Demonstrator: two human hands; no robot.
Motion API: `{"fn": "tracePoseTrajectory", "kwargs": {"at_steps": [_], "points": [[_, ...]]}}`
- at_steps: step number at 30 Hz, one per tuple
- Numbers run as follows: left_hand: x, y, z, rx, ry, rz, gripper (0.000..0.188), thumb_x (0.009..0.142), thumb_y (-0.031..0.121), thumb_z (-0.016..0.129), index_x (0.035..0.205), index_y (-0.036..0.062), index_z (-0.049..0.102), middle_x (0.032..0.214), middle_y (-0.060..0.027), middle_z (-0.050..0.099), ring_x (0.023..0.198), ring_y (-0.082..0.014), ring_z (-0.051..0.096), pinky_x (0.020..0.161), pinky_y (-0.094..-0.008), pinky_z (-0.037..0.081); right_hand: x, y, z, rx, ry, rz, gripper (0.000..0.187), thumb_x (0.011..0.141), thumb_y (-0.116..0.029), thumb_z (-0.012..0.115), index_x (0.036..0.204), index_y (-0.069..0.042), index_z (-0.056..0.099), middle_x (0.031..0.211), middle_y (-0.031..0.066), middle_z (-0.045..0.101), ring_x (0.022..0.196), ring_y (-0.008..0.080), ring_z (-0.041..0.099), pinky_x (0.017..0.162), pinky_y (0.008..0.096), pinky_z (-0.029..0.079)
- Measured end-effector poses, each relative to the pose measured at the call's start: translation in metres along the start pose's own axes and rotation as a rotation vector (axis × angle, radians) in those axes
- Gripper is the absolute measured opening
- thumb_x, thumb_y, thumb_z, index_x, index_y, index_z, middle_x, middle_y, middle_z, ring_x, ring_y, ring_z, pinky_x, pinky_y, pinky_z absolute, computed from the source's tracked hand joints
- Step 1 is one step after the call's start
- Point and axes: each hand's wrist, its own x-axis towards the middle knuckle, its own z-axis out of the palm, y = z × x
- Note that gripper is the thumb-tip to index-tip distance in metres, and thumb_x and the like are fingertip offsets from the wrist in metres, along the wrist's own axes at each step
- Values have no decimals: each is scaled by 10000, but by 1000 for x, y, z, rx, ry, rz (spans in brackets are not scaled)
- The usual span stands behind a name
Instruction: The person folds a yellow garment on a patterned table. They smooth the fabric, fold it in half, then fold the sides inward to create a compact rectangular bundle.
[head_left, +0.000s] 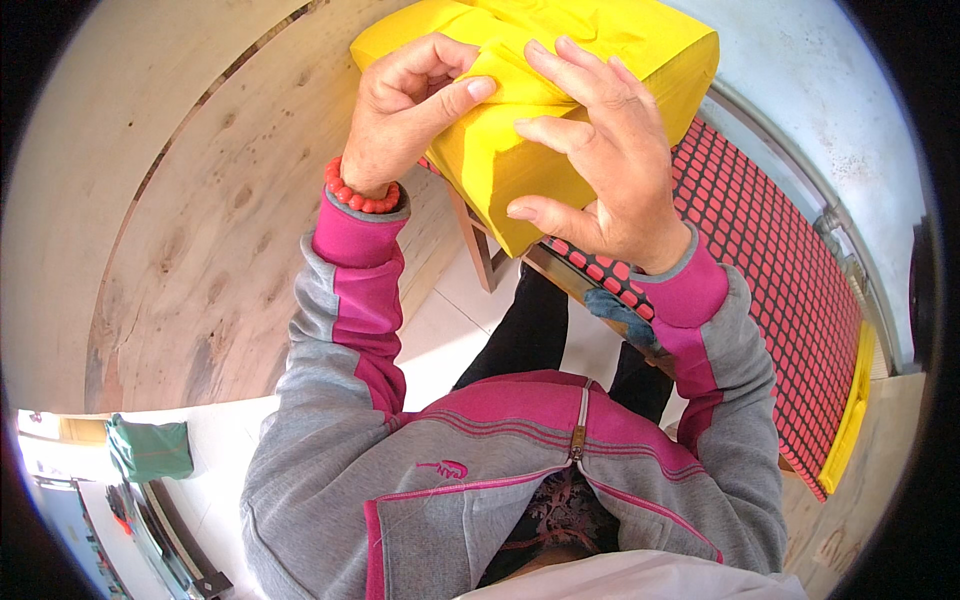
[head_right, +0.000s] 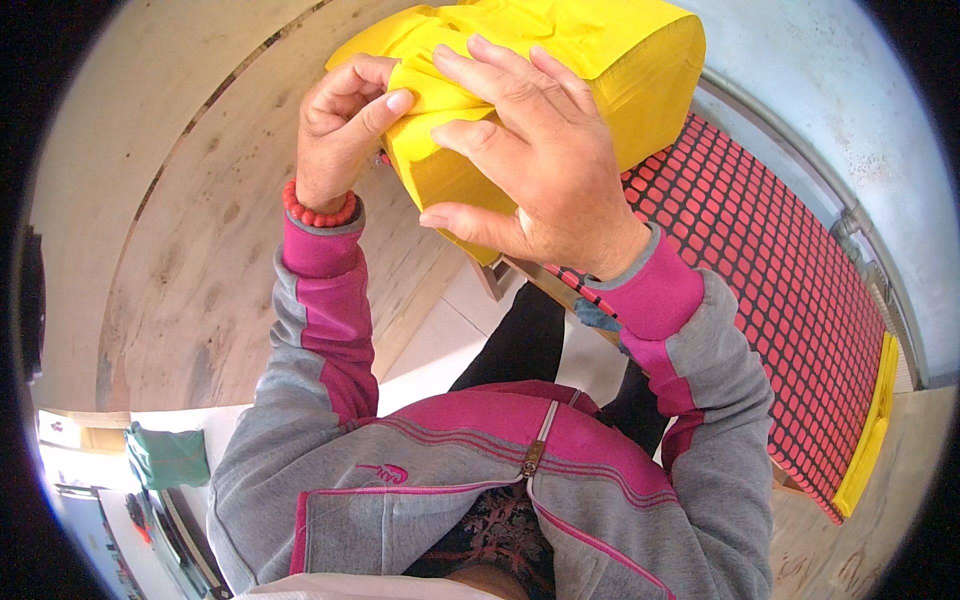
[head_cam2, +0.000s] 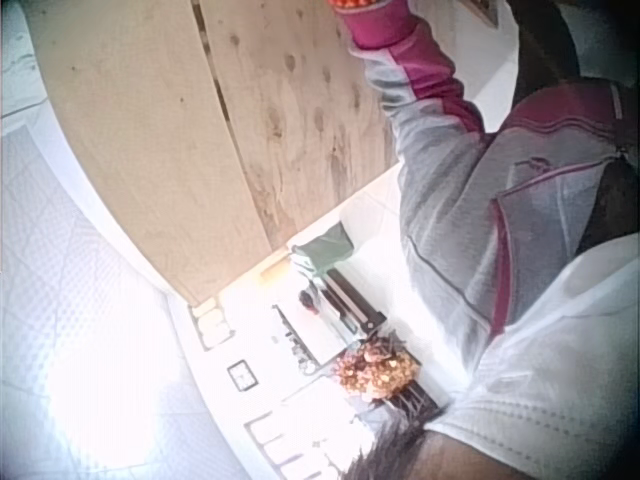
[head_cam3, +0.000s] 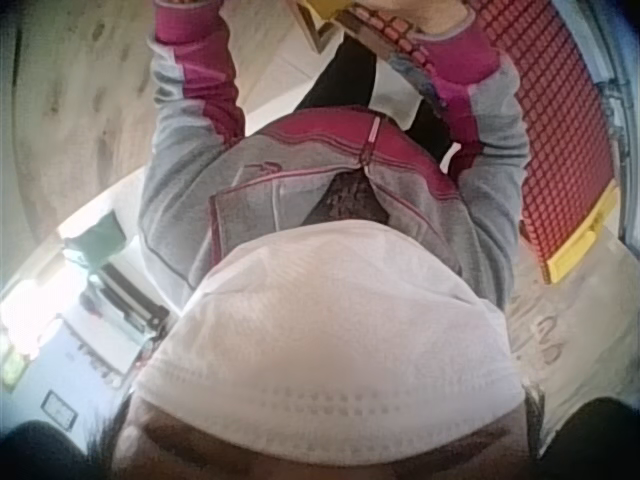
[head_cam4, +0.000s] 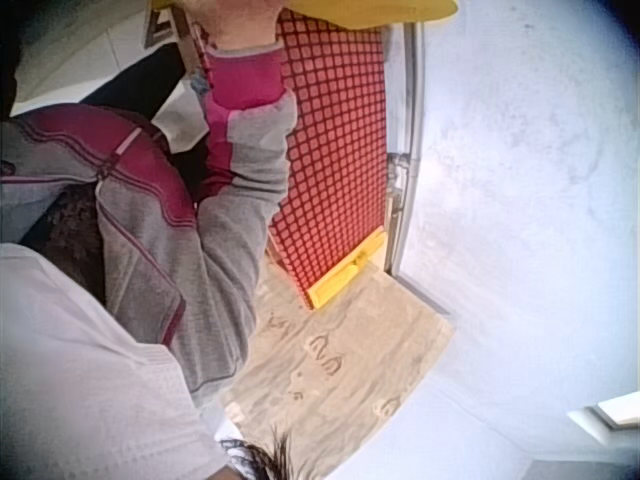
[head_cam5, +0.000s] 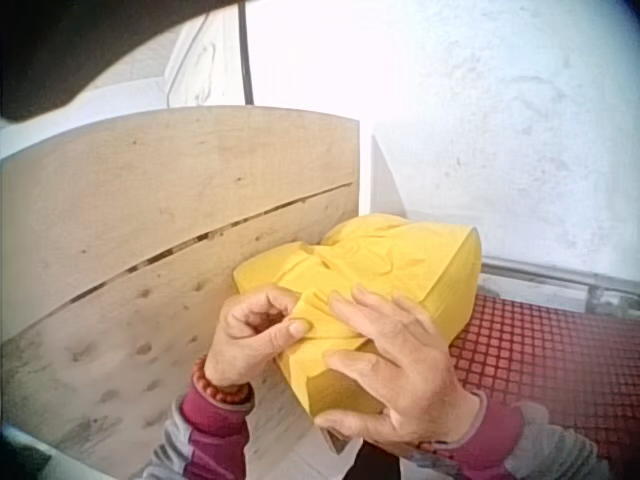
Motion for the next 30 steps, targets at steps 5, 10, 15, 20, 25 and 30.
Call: {"fn": "tracePoseTrajectory", "kwargs": {"at_steps": [5, 10, 15, 20, 25, 30], "points": [[-1, -9, 3, -57, 73, 102, 43, 983, 26, 648, 1026, 23, 642, 1072, -56, 684, 1065, -95, 620, 930, -259, 505, 0, -2, 5, 10, 15, 42, 533, 815, -540, 746, 1119, -105, 696, 1438, 152, 571, 1349, 371, 519, 1120, 548, 360], [1, -8, -11, 106, -110, 145, 104, 999, 18, 588, 1035, 14, 685, 1084, -50, 685, 1086, -134, 613, 993, -298, 467, 1, -2, 7, 27, 28, 55, 537, 783, -520, 774, 1113, -105, 692, 1439, 135, 568, 1351, 357, 517, 1124, 543, 354], [2, -1, -13, 298, -187, 193, 221, 979, 9, 539, 1098, -10, 723, 1060, -81, 690, 1058, -183, 627, 976, -309, 451, 2, 1, 3, 17, 56, 30, 449, 839, -462, 732, 1128, -121, 693, 1385, 101, 601, 1262, 328, 585, 1039, 496, 445], [-1, -12, -25, 371, -203, 173, 253, 945, 23, 544, 1130, -41, 705, 1174, -125, 685, 1143, -209, 613, 1003, -321, 444, 9, 10, -24, 100, 261, -31, 253, 953, -236, 689, 1086, -21, 673, 1231, 213, 668, 1098, 347, 662, 934, 417, 517], [-10, -30, -41, 372, -26, 107, 292, 980, 12, 526, 1226, -54, 667, 1263, -141, 672, 1211, -231, 608, 1087, -324, 418, -39, -57, -41, 567, -135, 72, 175, 931, -199, 700, 1028, -57, 670, 1146, 131, 690, 1020, 294, 680, 845, 387, 536], [-4, -34, -50, 296, -69, 140, 289, 1004, -18, 504, 1246, -50, 658, 1272, -152, 677, 1223, -209, 605, 1085, -313, 425, -165, -107, 17, 710, -651, 460, 154, 922, -234, 662, 956, -97, 600, 941, 101, 613, 869, 304, 653, 722, 407, 533]]}}
